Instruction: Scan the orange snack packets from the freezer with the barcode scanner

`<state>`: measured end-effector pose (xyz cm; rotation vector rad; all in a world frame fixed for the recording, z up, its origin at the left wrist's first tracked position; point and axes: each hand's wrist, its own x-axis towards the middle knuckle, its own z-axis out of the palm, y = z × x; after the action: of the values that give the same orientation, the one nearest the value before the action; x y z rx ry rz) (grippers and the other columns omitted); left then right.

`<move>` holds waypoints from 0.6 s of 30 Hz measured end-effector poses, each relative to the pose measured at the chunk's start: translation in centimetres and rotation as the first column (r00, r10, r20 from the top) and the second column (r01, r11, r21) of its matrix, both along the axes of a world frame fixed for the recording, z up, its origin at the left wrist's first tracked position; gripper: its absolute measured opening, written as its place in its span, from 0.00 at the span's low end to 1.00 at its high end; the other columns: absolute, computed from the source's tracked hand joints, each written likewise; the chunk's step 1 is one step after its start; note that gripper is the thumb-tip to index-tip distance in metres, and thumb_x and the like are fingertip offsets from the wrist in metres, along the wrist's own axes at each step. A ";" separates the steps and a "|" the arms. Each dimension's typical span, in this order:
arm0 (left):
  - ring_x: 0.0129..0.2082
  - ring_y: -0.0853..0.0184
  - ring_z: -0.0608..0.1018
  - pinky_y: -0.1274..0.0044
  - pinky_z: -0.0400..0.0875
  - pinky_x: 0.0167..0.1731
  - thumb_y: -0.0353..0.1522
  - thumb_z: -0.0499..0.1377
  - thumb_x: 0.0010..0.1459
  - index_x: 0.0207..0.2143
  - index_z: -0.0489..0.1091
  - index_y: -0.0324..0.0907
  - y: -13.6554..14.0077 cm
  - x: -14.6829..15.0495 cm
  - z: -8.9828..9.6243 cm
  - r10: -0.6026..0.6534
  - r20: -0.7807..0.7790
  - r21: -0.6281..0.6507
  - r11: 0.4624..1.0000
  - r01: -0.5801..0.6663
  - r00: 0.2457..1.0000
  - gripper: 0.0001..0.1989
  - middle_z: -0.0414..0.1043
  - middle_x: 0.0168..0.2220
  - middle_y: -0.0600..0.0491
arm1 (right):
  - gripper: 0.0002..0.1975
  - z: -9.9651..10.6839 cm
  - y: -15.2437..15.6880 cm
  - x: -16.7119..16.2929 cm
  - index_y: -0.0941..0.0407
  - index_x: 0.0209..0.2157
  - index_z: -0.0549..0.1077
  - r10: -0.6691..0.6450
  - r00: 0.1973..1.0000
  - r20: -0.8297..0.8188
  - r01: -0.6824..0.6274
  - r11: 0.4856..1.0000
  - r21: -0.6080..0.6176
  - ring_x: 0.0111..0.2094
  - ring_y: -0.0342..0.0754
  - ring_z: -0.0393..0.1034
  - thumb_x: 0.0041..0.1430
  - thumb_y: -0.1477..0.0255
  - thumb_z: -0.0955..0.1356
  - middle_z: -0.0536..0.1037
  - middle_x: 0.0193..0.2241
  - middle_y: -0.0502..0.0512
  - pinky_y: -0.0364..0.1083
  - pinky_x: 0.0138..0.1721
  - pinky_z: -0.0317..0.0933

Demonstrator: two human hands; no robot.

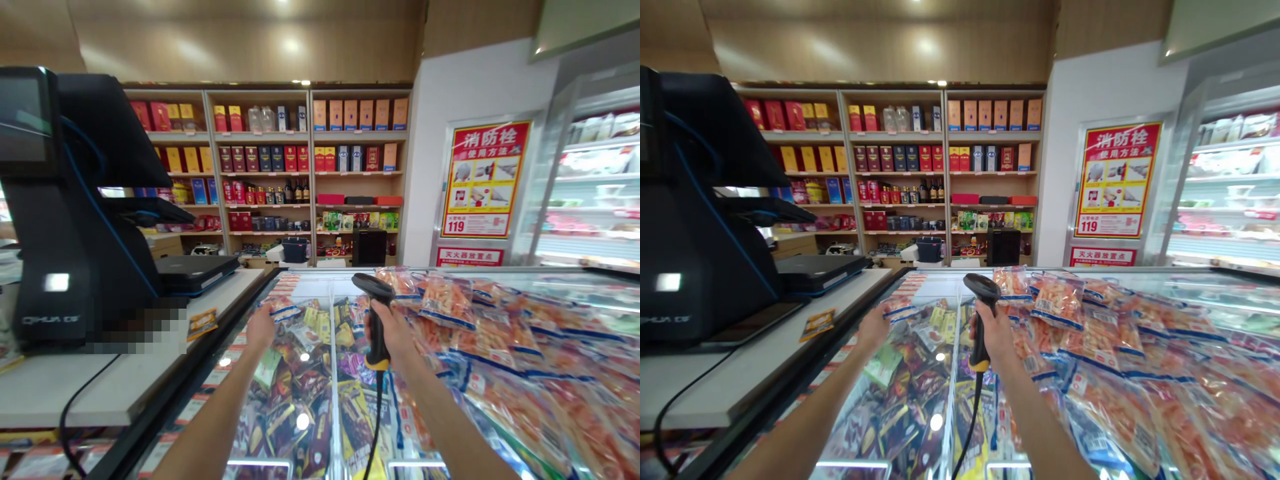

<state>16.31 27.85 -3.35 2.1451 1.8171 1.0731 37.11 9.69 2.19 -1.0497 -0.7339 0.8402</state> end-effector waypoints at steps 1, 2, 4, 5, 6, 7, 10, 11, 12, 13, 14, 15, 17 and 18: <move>0.35 0.59 0.72 0.72 0.63 0.35 0.26 0.48 0.47 0.32 0.67 0.41 0.4 -0.3 0.4 0.006 -0.016 0.019 1.000 -0.005 1.000 0.11 0.69 0.33 0.45 | 0.16 0.0 -0.1 -0.1 0.58 0.20 0.62 0.003 1.000 0.002 -0.003 1.000 -0.002 0.11 0.38 0.59 0.42 0.59 0.66 0.66 0.11 0.46 0.38 0.11 0.53; 0.35 0.59 0.72 0.72 0.63 0.35 0.26 0.48 0.48 0.31 0.67 0.41 0.8 -0.7 0.9 0.016 -0.038 0.038 0.999 -0.015 0.999 0.10 0.68 0.33 0.46 | 0.16 0.0 -0.2 -0.3 0.58 0.20 0.62 0.008 1.000 0.006 -0.008 1.000 -0.004 0.11 0.38 0.59 0.42 0.59 0.65 0.66 0.11 0.46 0.38 0.11 0.53; 0.36 0.59 0.72 0.73 0.63 0.35 0.27 0.47 0.49 0.32 0.66 0.41 1.8 -1.5 1.7 0.042 -0.073 0.069 0.997 -0.037 0.996 0.11 0.68 0.34 0.46 | 0.16 0.2 -0.5 -0.4 0.58 0.21 0.62 0.021 1.000 0.016 -0.021 1.000 -0.003 0.11 0.38 0.59 0.43 0.58 0.65 0.66 0.11 0.46 0.37 0.11 0.53; 0.36 0.60 0.72 0.73 0.63 0.35 0.27 0.46 0.49 0.32 0.66 0.41 2.3 -1.8 2.0 0.051 -0.084 0.078 0.996 -0.044 0.995 0.11 0.68 0.35 0.46 | 0.16 0.2 -0.6 -0.4 0.58 0.21 0.63 0.024 1.000 0.018 -0.024 1.000 0.003 0.11 0.38 0.59 0.43 0.58 0.66 0.66 0.11 0.46 0.37 0.11 0.53; 0.36 0.61 0.72 0.74 0.63 0.36 0.27 0.46 0.49 0.32 0.66 0.41 2.8 -2.2 2.2 0.052 -0.096 0.082 0.996 -0.044 0.994 0.11 0.68 0.35 0.47 | 0.16 0.3 -0.7 -0.4 0.58 0.21 0.63 0.023 1.000 0.017 -0.024 1.000 0.011 0.11 0.38 0.59 0.42 0.58 0.66 0.67 0.12 0.46 0.37 0.11 0.53; 0.36 0.61 0.72 0.75 0.63 0.36 0.26 0.46 0.49 0.32 0.66 0.42 3.3 -2.6 2.4 0.048 -0.107 0.082 0.996 -0.039 0.993 0.11 0.68 0.35 0.47 | 0.16 0.4 -0.8 -0.4 0.58 0.22 0.63 0.021 1.000 0.012 -0.021 1.000 0.018 0.12 0.38 0.59 0.42 0.58 0.66 0.67 0.12 0.46 0.37 0.11 0.53; 0.36 0.62 0.72 0.76 0.63 0.36 0.24 0.47 0.48 0.29 0.67 0.42 4.3 -3.7 2.2 0.035 -0.131 0.056 0.998 -0.028 0.991 0.11 0.69 0.33 0.49 | 0.16 0.6 -1.0 0.0 0.58 0.22 0.64 0.000 1.000 -0.014 0.000 1.000 0.027 0.12 0.38 0.59 0.42 0.59 0.66 0.67 0.12 0.46 0.37 0.11 0.53; 0.36 0.62 0.72 0.75 0.63 0.36 0.24 0.48 0.47 0.29 0.67 0.42 4.4 -4.0 2.1 0.040 -0.132 0.041 0.999 -0.035 0.990 0.11 0.69 0.32 0.48 | 0.16 0.7 -1.0 0.2 0.58 0.22 0.64 -0.004 1.000 -0.020 0.005 1.000 0.025 0.12 0.38 0.59 0.42 0.59 0.66 0.67 0.12 0.46 0.37 0.11 0.53; 0.35 0.61 0.72 0.74 0.63 0.36 0.23 0.48 0.46 0.29 0.67 0.41 4.3 -4.3 2.1 0.051 -0.128 0.028 0.998 -0.048 0.990 0.11 0.69 0.32 0.47 | 0.16 0.8 -1.0 0.5 0.58 0.21 0.64 -0.013 1.000 -0.024 0.014 1.000 0.028 0.12 0.38 0.59 0.42 0.59 0.66 0.67 0.12 0.46 0.38 0.11 0.53; 0.36 0.59 0.71 0.72 0.63 0.36 0.23 0.48 0.45 0.30 0.67 0.40 4.1 -4.5 2.1 0.066 -0.119 0.020 0.998 -0.064 0.991 0.11 0.68 0.33 0.45 | 0.16 0.9 -1.0 0.8 0.58 0.21 0.64 -0.024 0.999 -0.025 0.025 0.999 0.034 0.12 0.38 0.59 0.42 0.59 0.66 0.67 0.12 0.47 0.38 0.11 0.53; 0.38 0.56 0.71 0.69 0.63 0.37 0.23 0.49 0.45 0.32 0.67 0.38 3.7 -4.6 2.1 0.082 -0.107 0.018 0.997 -0.081 0.991 0.12 0.67 0.35 0.43 | 0.16 0.9 -0.9 1.1 0.58 0.21 0.64 -0.035 0.999 -0.025 0.037 0.998 0.043 0.12 0.38 0.60 0.42 0.59 0.66 0.67 0.12 0.47 0.38 0.11 0.53; 0.40 0.54 0.69 0.67 0.62 0.38 0.24 0.50 0.45 0.34 0.67 0.37 3.2 -4.4 2.3 0.093 -0.092 0.024 0.996 -0.091 0.991 0.13 0.65 0.38 0.41 | 0.16 1.0 -0.9 1.5 0.58 0.21 0.63 -0.046 0.999 -0.024 0.047 0.997 0.053 0.12 0.38 0.60 0.42 0.59 0.66 0.68 0.13 0.47 0.38 0.11 0.53; 0.47 0.51 0.64 0.63 0.58 0.43 0.27 0.51 0.45 0.39 0.65 0.36 1.8 -3.2 2.9 0.080 -0.054 0.046 0.996 -0.077 0.995 0.16 0.61 0.44 0.39 | 0.15 1.1 -1.0 2.1 0.58 0.21 0.63 -0.065 0.998 -0.025 0.066 0.996 0.061 0.12 0.38 0.60 0.42 0.60 0.66 0.69 0.14 0.47 0.38 0.11 0.54; 0.49 0.51 0.62 0.64 0.56 0.45 0.28 0.52 0.45 0.41 0.64 0.37 0.9 -2.2 3.2 0.046 -0.034 0.049 0.998 -0.044 0.998 0.18 0.60 0.46 0.40 | 0.15 1.2 -1.2 2.4 0.58 0.21 0.63 -0.071 0.997 -0.026 0.073 0.996 0.056 0.12 0.38 0.60 0.42 0.60 0.66 0.68 0.14 0.47 0.38 0.11 0.54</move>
<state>14.06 28.73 -0.20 2.1729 1.8819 1.1069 39.52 8.47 3.35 -1.0082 -0.6917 0.7647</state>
